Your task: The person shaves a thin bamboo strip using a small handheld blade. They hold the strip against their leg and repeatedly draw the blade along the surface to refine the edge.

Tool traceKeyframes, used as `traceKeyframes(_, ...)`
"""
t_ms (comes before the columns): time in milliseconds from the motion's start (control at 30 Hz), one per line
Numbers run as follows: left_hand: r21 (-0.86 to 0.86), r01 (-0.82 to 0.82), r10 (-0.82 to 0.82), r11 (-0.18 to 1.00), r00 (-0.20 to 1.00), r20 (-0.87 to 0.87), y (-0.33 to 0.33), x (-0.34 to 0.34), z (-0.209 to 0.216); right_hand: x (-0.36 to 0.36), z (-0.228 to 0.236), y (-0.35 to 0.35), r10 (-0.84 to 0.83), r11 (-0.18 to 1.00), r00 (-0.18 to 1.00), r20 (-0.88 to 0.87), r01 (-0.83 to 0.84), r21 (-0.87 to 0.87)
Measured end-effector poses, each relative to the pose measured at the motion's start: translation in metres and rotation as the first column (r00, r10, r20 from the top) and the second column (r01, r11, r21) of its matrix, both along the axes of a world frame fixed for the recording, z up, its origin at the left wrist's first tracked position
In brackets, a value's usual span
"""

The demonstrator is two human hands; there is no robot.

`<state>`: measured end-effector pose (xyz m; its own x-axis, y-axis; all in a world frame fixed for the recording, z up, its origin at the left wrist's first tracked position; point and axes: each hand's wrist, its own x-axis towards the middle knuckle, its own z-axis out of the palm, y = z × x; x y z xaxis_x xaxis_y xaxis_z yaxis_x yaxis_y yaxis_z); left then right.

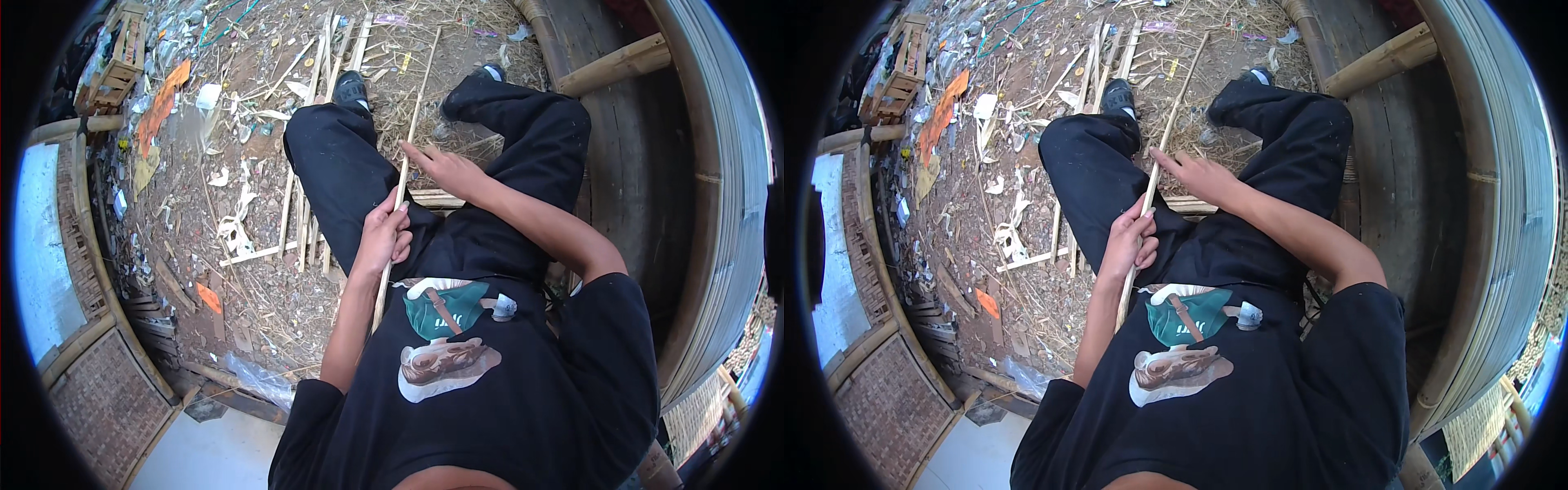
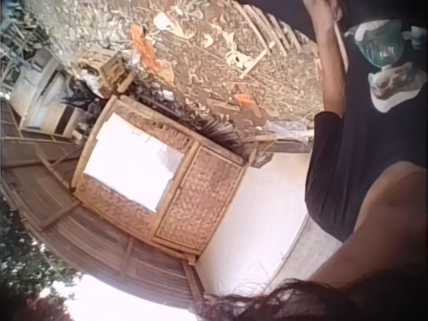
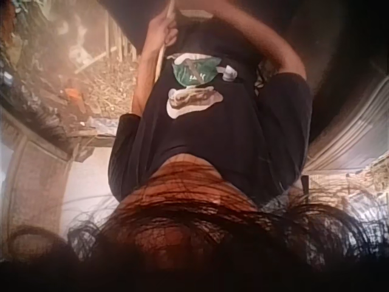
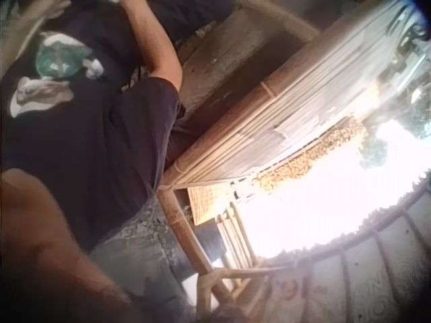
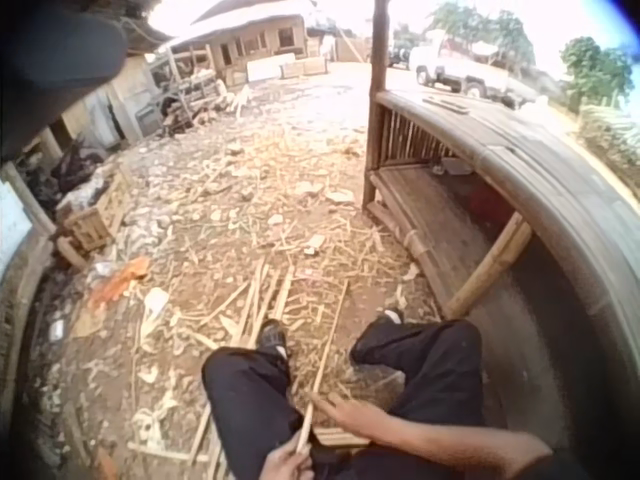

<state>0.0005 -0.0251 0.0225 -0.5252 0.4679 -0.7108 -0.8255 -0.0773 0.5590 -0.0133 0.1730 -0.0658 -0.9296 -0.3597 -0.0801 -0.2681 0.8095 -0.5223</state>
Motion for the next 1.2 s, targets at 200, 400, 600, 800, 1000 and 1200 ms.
traceKeyframes(200, 0.008, -0.008, 0.008, 1.000, 1.000, 0.002, -0.001, -0.002, -0.002, 0.003, 0.006, -0.008, 0.068, 0.995, 0.998, 0.016, -0.066, -0.080)
traceKeyframes(400, 0.033, 0.003, -0.003, 0.999, 1.000, 0.007, -0.004, -0.004, -0.003, -0.001, 0.000, -0.012, 0.009, 0.986, 0.999, 0.034, -0.003, -0.165)
traceKeyframes(600, -0.005, 0.030, -0.030, 1.000, 1.000, 0.001, -0.002, -0.004, -0.001, -0.012, -0.006, -0.004, -0.099, 0.989, 0.965, 0.242, 0.123, -0.083)
traceKeyframes(800, 0.004, 0.011, -0.011, 1.000, 1.000, -0.001, -0.004, -0.005, -0.002, -0.007, -0.005, -0.011, 0.076, 0.972, 0.971, 0.228, -0.020, -0.235)
traceKeyframes(1000, 0.042, 0.025, -0.025, 0.999, 1.000, -0.006, -0.005, -0.007, -0.003, -0.008, -0.002, -0.013, 0.041, 0.948, 0.946, 0.321, 0.064, -0.311)
traceKeyframes(1200, -0.012, 0.037, -0.037, 0.999, 0.999, -0.021, -0.001, -0.008, 0.004, -0.017, 0.013, -0.007, -0.027, 0.968, 0.928, 0.371, 0.116, -0.221)
